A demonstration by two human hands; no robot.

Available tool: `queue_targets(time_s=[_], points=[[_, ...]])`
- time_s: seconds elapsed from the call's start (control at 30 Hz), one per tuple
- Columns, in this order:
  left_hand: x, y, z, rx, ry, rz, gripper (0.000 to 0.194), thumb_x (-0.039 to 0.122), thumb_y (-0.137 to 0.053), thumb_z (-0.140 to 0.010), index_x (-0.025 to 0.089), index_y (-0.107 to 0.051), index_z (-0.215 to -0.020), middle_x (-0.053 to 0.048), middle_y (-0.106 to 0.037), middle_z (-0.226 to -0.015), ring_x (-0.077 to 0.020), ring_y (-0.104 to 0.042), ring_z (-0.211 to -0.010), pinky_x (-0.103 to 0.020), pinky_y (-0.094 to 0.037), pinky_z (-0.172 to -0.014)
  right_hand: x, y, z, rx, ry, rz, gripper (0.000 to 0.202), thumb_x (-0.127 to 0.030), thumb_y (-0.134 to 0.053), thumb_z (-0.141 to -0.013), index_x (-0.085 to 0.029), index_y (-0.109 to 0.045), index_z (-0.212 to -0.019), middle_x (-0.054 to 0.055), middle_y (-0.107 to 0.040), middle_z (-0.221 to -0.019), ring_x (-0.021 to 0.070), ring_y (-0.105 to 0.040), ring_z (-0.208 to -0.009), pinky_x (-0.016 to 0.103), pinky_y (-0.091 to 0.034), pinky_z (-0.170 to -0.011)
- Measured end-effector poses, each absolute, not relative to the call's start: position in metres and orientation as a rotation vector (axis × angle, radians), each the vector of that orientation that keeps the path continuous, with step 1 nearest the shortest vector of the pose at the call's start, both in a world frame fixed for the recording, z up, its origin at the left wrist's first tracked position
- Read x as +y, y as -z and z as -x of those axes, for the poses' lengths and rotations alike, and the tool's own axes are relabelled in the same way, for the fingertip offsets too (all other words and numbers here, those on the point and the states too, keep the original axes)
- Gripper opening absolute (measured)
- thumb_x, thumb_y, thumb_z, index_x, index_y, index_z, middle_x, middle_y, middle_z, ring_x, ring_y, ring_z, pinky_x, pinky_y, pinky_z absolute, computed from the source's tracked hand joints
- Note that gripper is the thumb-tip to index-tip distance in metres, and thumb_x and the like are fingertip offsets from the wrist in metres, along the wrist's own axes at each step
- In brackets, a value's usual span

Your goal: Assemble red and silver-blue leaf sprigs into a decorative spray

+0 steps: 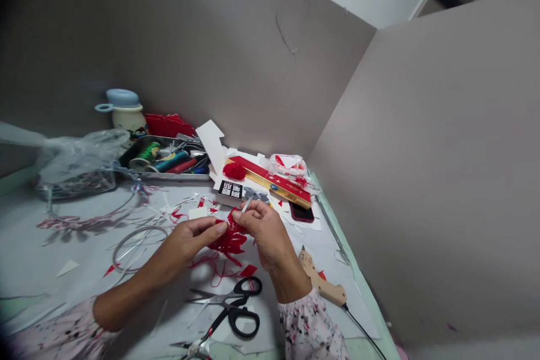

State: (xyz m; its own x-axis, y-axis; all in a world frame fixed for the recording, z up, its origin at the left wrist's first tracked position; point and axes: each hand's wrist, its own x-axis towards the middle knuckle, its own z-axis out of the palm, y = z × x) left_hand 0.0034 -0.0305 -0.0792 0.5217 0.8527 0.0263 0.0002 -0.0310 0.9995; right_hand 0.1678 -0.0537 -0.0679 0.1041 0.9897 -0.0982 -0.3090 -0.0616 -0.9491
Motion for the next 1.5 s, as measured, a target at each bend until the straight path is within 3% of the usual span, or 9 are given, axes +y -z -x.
queue_targets(time_s=[0.1,0.2,0.37,0.83,1.0,1.1,1.33,1.5], points=[[-0.029,0.077,-0.001,0.641,-0.745,-1.446,0.037,0.048,-0.055,-0.088,0.017,-0.075,-0.089,-0.008,-0.075,-0.088,-0.0241,-0.068,-0.086,-0.033,-0.050,-0.082,-0.054,0.064,-0.171,-0.818,-1.319,1.085,0.032,-0.028,-0.086,-0.060,-0.017,-0.060,-0.076,-0.005,-0.057,-0.063,0.0078,-0.048,-0.057,0.022,-0.036,-0.059],[-0.028,0.081,0.000,0.612,-0.707,-1.406,0.032,0.043,-0.063,-0.084,0.017,-0.074,-0.099,-0.010,-0.076,-0.097,-0.0251,-0.069,-0.092,-0.035,-0.050,-0.086,-0.054,0.061,-0.174,-0.802,-1.312,1.090,0.034,-0.030,-0.087,-0.059,-0.017,-0.061,-0.076,-0.004,-0.059,-0.065,0.0082,-0.049,-0.057,0.022,-0.037,-0.058],[-0.025,0.092,-0.001,0.666,-0.699,-1.381,0.025,0.038,-0.072,-0.077,0.017,-0.074,-0.089,-0.009,-0.077,-0.090,-0.0226,-0.071,-0.082,-0.032,-0.053,-0.076,-0.054,0.059,-0.174,-0.794,-1.347,1.054,0.033,-0.029,-0.087,-0.060,-0.016,-0.062,-0.076,-0.003,-0.061,-0.064,0.0084,-0.050,-0.055,0.022,-0.038,-0.055],[-0.034,0.086,-0.005,0.599,-0.673,-1.231,0.025,0.032,-0.075,-0.075,0.015,-0.074,-0.093,-0.012,-0.079,-0.094,-0.0237,-0.073,-0.080,-0.038,-0.055,-0.081,-0.055,0.062,-0.176,-0.807,-1.414,1.021,0.030,-0.026,-0.087,-0.061,-0.015,-0.066,-0.078,-0.003,-0.062,-0.063,0.0076,-0.051,-0.054,0.021,-0.037,-0.055],[-0.033,0.090,-0.003,0.512,-0.636,-1.157,0.032,0.039,-0.069,-0.082,0.016,-0.073,-0.105,-0.012,-0.077,-0.102,-0.0259,-0.071,-0.094,-0.040,-0.051,-0.090,-0.053,0.061,-0.178,-0.763,-1.436,0.964,0.026,-0.025,-0.087,-0.061,-0.014,-0.066,-0.073,-0.003,-0.064,-0.064,0.0073,-0.053,-0.055,0.019,-0.041,-0.055],[-0.031,0.094,-0.002,0.434,-0.622,-1.167,0.036,0.034,-0.072,-0.079,0.015,-0.071,-0.109,-0.013,-0.075,-0.109,-0.0264,-0.068,-0.100,-0.039,-0.048,-0.094,-0.052,0.060,-0.180,-0.724,-1.441,0.962,0.028,-0.024,-0.088,-0.060,-0.013,-0.068,-0.076,-0.002,-0.066,-0.065,0.0080,-0.056,-0.056,0.019,-0.044,-0.056],[-0.030,0.100,-0.003,0.516,-0.555,-1.185,0.026,0.031,-0.076,-0.077,0.014,-0.074,-0.096,-0.011,-0.077,-0.093,-0.0227,-0.070,-0.083,-0.034,-0.050,-0.080,-0.050,0.062,-0.182,-0.662,-1.472,0.875,0.022,-0.019,-0.087,-0.062,-0.013,-0.068,-0.073,-0.003,-0.066,-0.063,0.0067,-0.057,-0.054,0.017,-0.048,-0.055],[-0.032,0.100,-0.004,0.461,-0.615,-1.068,0.026,0.030,-0.075,-0.080,0.016,-0.072,-0.102,-0.008,-0.076,-0.094,-0.0201,-0.071,-0.081,-0.033,-0.052,-0.079,-0.049,0.066,-0.180,-0.667,-1.468,0.874,0.022,-0.022,-0.086,-0.064,-0.012,-0.068,-0.073,-0.001,-0.067,-0.065,0.0073,-0.058,-0.056,0.017,-0.050,-0.056]])
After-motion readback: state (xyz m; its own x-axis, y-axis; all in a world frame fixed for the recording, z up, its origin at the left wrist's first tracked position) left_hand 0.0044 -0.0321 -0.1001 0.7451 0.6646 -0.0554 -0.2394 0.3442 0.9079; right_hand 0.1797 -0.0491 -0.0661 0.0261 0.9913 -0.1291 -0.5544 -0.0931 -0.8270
